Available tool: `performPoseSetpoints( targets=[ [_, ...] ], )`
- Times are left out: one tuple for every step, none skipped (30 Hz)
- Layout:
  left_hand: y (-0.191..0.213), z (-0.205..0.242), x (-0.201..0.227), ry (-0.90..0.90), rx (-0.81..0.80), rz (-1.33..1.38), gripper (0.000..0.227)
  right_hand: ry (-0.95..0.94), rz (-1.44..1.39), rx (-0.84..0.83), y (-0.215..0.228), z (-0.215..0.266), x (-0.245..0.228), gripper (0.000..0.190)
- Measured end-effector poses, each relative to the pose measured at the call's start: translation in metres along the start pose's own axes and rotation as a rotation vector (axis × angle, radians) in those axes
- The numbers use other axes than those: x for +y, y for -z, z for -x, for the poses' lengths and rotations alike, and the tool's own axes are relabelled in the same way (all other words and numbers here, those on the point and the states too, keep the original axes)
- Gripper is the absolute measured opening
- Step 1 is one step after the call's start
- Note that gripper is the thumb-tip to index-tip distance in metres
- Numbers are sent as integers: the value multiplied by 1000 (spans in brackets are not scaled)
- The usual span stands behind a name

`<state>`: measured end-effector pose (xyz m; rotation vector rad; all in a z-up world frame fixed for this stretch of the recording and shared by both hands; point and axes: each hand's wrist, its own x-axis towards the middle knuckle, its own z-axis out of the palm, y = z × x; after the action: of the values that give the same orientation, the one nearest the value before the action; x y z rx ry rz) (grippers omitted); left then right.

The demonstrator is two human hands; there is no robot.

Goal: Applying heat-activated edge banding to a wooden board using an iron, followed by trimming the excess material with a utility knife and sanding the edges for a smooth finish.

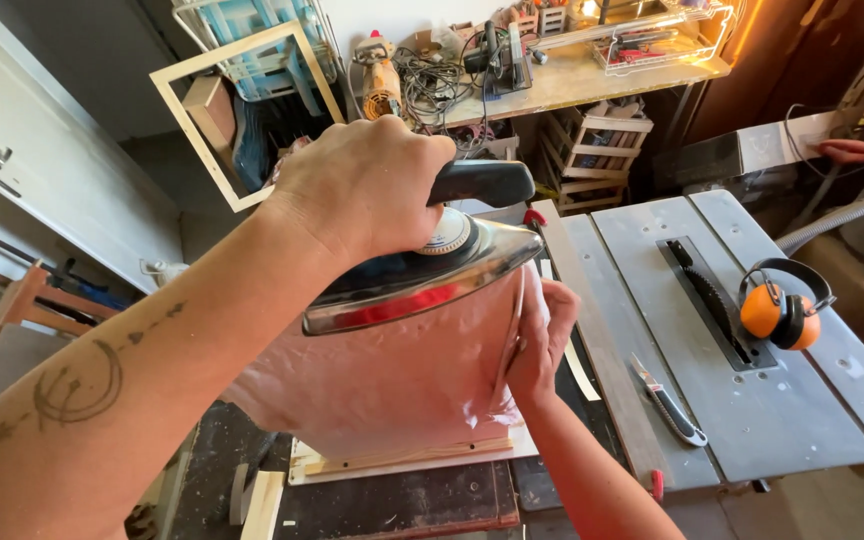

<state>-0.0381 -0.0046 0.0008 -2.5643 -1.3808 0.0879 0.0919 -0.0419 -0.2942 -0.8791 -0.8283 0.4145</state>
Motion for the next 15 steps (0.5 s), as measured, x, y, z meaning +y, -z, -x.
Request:
performPoseSetpoints(
  targets=[
    [1, -1, 3, 0, -2, -5, 27, -2, -5, 3, 5, 3, 10, 32],
    [2, -2, 7, 34, -14, 14, 28, 27, 27, 31, 11, 6, 20, 34],
    [3, -3, 10, 67, -28, 32, 29, 54, 60, 62, 16, 11, 30, 36],
    [0, -2, 6, 66, -33, 26, 29, 50, 56, 67, 21, 18, 38, 36],
    [-2, -1, 1, 22, -19, 49, 21, 54, -33, -45, 27, 22, 46, 45],
    [-5, -1, -4, -21, -6, 73, 15, 59, -122, -156, 33, 26, 54, 59],
    [-4, 5, -8, -19, -8, 69, 15, 56, -127, -156, 39, 29, 62, 59],
    [-4, 11, -11, 50, -42, 66, 17, 32, -12, -259, 46, 33, 70, 56],
    [0, 16, -16, 113, -74, 57, 20, 9, 100, -353, 50, 37, 76, 60],
    [-2, 17, -21, 109, -77, 46, 20, 7, 92, -344, 48, 36, 77, 60],
    [-7, 20, -26, 119, -55, 8, 23, -28, 55, -396, 48, 37, 78, 45],
    [-11, 22, -32, 128, -34, -31, 27, -63, 18, -447, 48, 37, 78, 41],
    [-6, 22, -24, 125, -35, -35, 27, -64, 15, -442, 46, 40, 85, 41],
    [-2, 22, -17, 123, -86, -4, 21, -75, -54, -441, 43, 42, 91, 43],
    [3, 22, -10, 124, -131, 29, 14, -80, -122, -445, 40, 42, 98, 55]
  ],
)
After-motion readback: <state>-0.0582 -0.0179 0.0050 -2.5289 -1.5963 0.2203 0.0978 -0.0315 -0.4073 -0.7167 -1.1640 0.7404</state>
